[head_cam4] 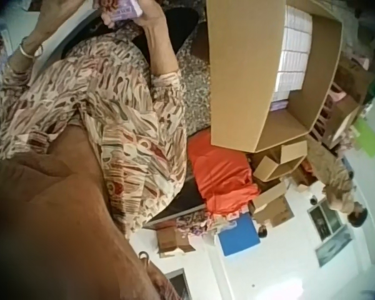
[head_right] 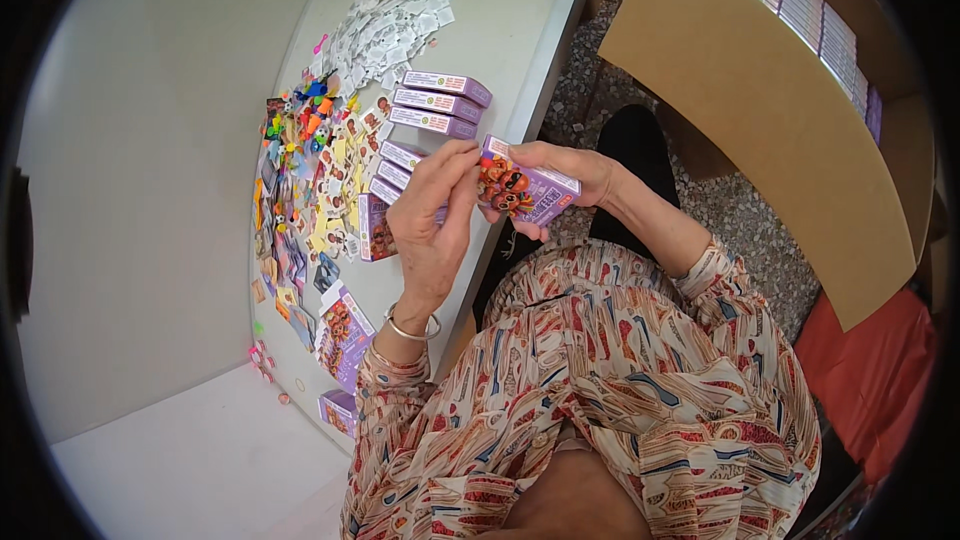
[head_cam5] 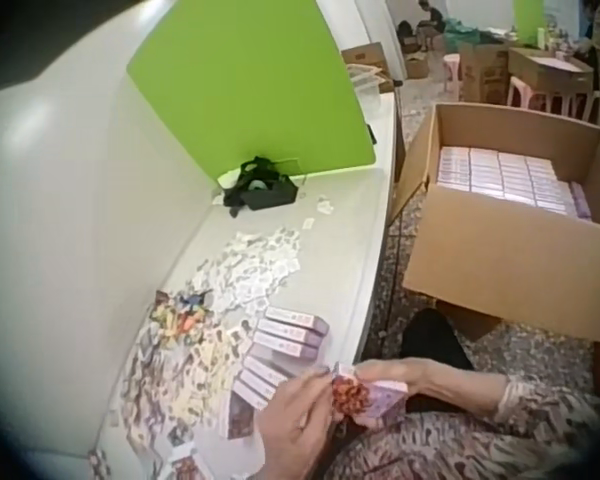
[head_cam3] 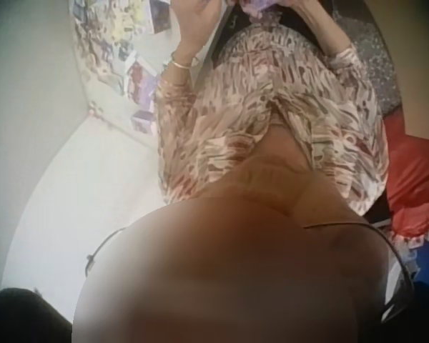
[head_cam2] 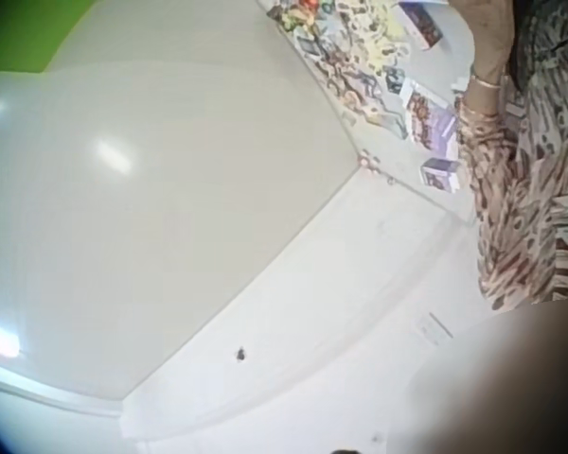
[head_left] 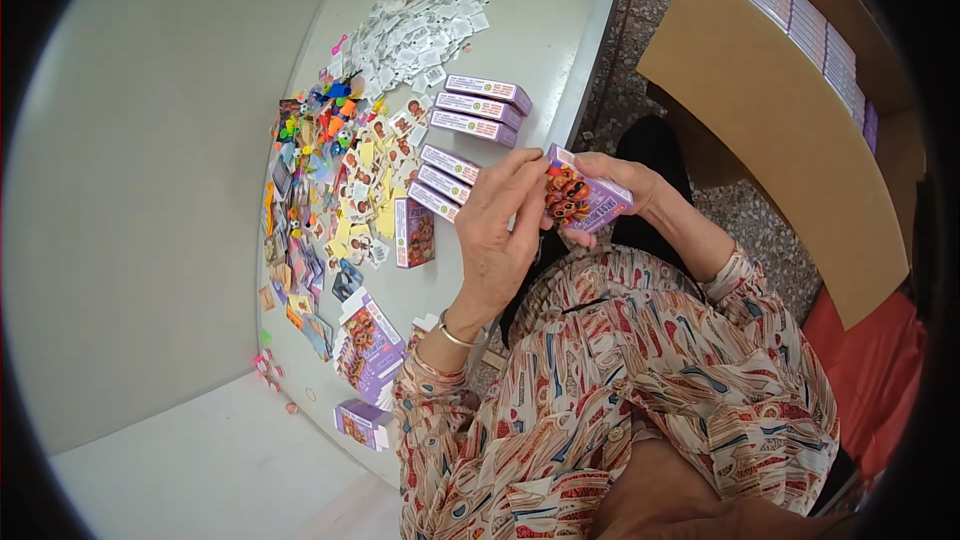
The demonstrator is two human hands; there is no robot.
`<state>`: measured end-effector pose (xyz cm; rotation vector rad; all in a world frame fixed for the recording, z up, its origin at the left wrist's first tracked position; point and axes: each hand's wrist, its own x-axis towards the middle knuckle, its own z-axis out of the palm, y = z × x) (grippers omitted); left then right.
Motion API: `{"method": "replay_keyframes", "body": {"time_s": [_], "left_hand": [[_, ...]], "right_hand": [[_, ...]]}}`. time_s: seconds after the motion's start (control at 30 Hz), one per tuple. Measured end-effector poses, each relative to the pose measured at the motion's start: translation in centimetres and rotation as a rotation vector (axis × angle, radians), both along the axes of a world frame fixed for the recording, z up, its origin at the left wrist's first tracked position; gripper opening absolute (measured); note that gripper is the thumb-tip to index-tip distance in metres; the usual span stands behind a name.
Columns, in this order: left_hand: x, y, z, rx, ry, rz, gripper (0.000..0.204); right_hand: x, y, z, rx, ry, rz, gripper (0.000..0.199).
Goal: Organizing and packing small product sets into bags and boxes.
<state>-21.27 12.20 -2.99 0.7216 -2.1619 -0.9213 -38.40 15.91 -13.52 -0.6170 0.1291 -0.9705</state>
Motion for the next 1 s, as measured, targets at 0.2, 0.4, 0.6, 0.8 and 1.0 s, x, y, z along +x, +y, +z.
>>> {"method": "replay_keyframes", "body": {"time_s": [0.2,0.4,0.6,0.8,1.0], "left_hand": [[-0.1,0.1,-0.7,0.354,0.128,0.007,0.017],[1.5,-2.3,-0.4,0.382,-0.087,-0.06,0.024],[1.9,-3.7,2.0,0.211,-0.227,-0.159,0.033],[6.6,-10.9,2.5,0.031,-0.237,-0.128,0.033],[7.2,-14.2,2.3,0.366,-0.237,-0.2,0.029]], "right_hand": [[0.4,0.0,0.1,0.036,-0.017,0.056,0.06],[0.2,-0.2,1.2,0.032,0.153,-0.021,0.058],[-1.2,-2.2,3.2,-0.157,0.751,-0.239,0.057],[-0.8,-3.7,5.8,-0.285,1.385,-0.961,0.057],[0.9,-7.2,3.6,-0.514,1.277,-0.991,0.051]]}}
